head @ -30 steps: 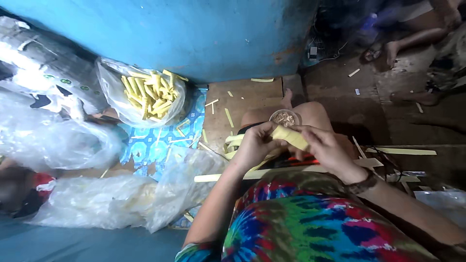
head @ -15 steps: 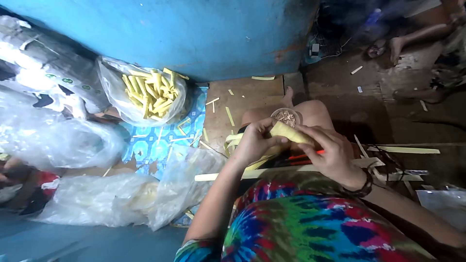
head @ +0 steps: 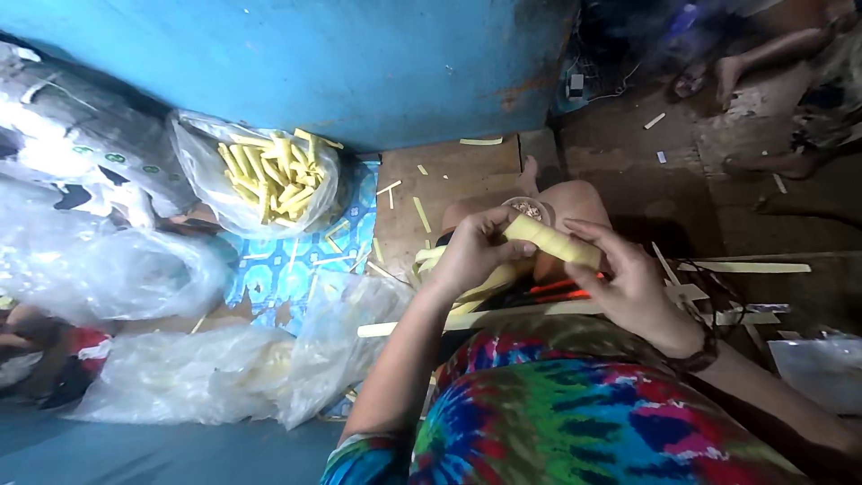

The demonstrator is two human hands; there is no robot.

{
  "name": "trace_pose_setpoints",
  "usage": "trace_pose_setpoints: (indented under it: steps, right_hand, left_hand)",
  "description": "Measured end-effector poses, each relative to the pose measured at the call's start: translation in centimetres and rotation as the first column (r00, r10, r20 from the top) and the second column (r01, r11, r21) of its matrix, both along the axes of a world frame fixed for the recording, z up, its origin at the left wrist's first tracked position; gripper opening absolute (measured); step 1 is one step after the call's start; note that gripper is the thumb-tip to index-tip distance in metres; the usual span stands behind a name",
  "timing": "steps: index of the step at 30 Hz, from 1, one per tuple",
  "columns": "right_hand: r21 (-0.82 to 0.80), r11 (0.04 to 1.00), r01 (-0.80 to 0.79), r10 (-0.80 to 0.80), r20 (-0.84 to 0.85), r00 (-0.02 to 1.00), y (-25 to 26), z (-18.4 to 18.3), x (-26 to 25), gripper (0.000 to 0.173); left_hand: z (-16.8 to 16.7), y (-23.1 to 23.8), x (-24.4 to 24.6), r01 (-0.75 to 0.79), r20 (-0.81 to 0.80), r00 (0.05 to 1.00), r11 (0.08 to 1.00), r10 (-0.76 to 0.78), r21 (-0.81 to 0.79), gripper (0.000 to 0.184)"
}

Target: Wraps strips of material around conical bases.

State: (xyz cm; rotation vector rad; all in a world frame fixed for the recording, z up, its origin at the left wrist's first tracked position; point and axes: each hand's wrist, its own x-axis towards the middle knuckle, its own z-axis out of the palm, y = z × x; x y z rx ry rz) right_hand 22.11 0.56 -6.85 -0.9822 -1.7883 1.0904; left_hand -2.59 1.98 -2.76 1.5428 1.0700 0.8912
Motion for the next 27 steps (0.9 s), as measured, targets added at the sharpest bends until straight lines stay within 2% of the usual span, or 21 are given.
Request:
trace_pose_setpoints:
  steps: [1,2,3,4,5,6,7,8,9,11,12,16,18,20,22,23,24,25,26,27]
  right_hand:
    - [0.102,0.995,0.016,-0.021,0.049,0.999,0.0,-0.3,0.0,0.044]
    - [0.023,1.0,0.013,-0.014,0.01,1.0,-0.1,-0.2,0.0,0.038]
    - [-0.192,0.981,-0.03,0.007,-0.118,0.993,-0.1,0.2,0.0,0.033]
    - [-0.406,0.907,-0.11,0.0,-0.262,0.965,0.0,0.7,0.0,0.034]
    - [-0.499,0.849,-0.174,0.002,-0.326,0.945,0.0,1.0,0.2,0.036]
    - [-0.462,0.866,-0.192,0.049,-0.303,0.952,0.1,1.0,0.4,0.034]
    - [-0.332,0.929,-0.166,0.101,-0.204,0.974,0.1,0.8,0.5,0.035]
    - [-0.145,0.981,-0.13,0.121,-0.064,0.991,0.1,0.5,0.5,0.044]
    - [0.046,0.994,-0.095,0.092,0.067,0.994,0.1,0.1,0.3,0.053]
    - [0.371,0.927,-0.054,-0.035,0.229,0.973,0.3,-0.8,-0.1,0.054]
    - [0.455,0.889,-0.057,-0.083,0.283,0.955,0.4,-1.1,-0.3,0.051]
    - [0.42,0.901,-0.107,-0.098,0.439,0.893,0.1,-1.7,-1.0,0.045]
    - [0.358,0.929,-0.091,-0.094,0.467,0.88,0.6,-1.4,-0.9,0.045]
    - [0.212,0.977,-0.013,-0.085,0.448,0.89,2.4,-0.1,-0.2,0.047]
    - [0.068,0.994,0.082,-0.102,0.376,0.921,5.1,1.8,0.8,0.053]
    - [0.077,0.99,0.122,-0.141,0.329,0.934,6.0,3.1,0.7,0.054]
    - [0.131,0.984,0.124,-0.159,0.305,0.939,6.2,4.7,0.0,0.055]
    - [0.201,0.976,0.084,-0.143,0.3,0.943,5.6,6.5,-1.4,0.056]
    - [0.304,0.953,0.021,-0.11,0.277,0.955,4.4,7.8,-3.4,0.056]
    - [0.419,0.905,-0.07,-0.042,0.251,0.967,2.8,8.5,-5.9,0.056]
  left_hand:
    - [0.0,0.0,0.0,0.0,-0.007,1.0,1.0,0.0,0.002,0.02]
    - [0.0,0.0,0.0,0.007,-0.014,1.0,1.0,-0.007,0.004,0.021]
    - [-0.1,0.0,0.0,0.012,-0.019,1.0,1.0,-0.012,0.009,0.021]
    - [-0.1,0.0,-0.1,0.017,-0.02,1.0,1.0,-0.016,0.012,0.02]
    - [-0.2,-0.1,-0.2,0.022,-0.014,1.0,1.0,-0.022,0.01,0.019]
    - [-0.3,-0.1,-0.3,0.029,0.0,1.0,1.0,-0.029,0.005,0.019]
    - [-0.3,0.0,-0.3,0.037,0.01,0.999,0.999,-0.037,-0.004,0.019]
    - [-0.3,-0.1,-0.3,0.043,0.015,0.999,0.999,-0.042,-0.014,0.019]
    - [-0.4,-0.1,-0.3,0.043,0.017,0.999,0.999,-0.043,-0.023,0.019]
    - [-0.4,-0.1,0.0,0.035,0.01,0.999,0.999,-0.035,-0.028,0.02]
    - [-0.5,0.0,0.0,0.037,0.009,0.999,0.999,-0.037,-0.027,0.02]
    - [-1.2,0.1,0.5,0.054,-0.022,0.998,0.998,-0.054,-0.033,0.019]
    - [-1.4,0.2,0.7,-0.019,-0.098,0.995,0.999,0.022,0.027,0.02]
    - [-1.4,-0.3,0.8,-0.202,-0.184,0.95,0.947,0.251,0.251,0.025]
    - [-1.6,-1.5,1.5,-0.339,-0.039,0.912,0.804,0.409,0.489,0.028]
    - [-2.2,-2.4,2.4,-0.369,0.072,0.917,0.769,0.392,0.523,0.022]
    - [-3.0,-3.6,3.7,-0.345,0.157,0.939,0.817,0.307,0.462,0.02]
    - [-3.9,-4.5,5.0,-0.256,0.239,0.953,0.919,0.187,0.301,0.025]
    - [-4.6,-4.9,6.2,-0.122,0.307,0.946,0.991,0.1,0.053,0.03]
    - [-5.5,-4.6,7.2,0.004,0.363,0.928,0.973,0.083,-0.232,0.04]
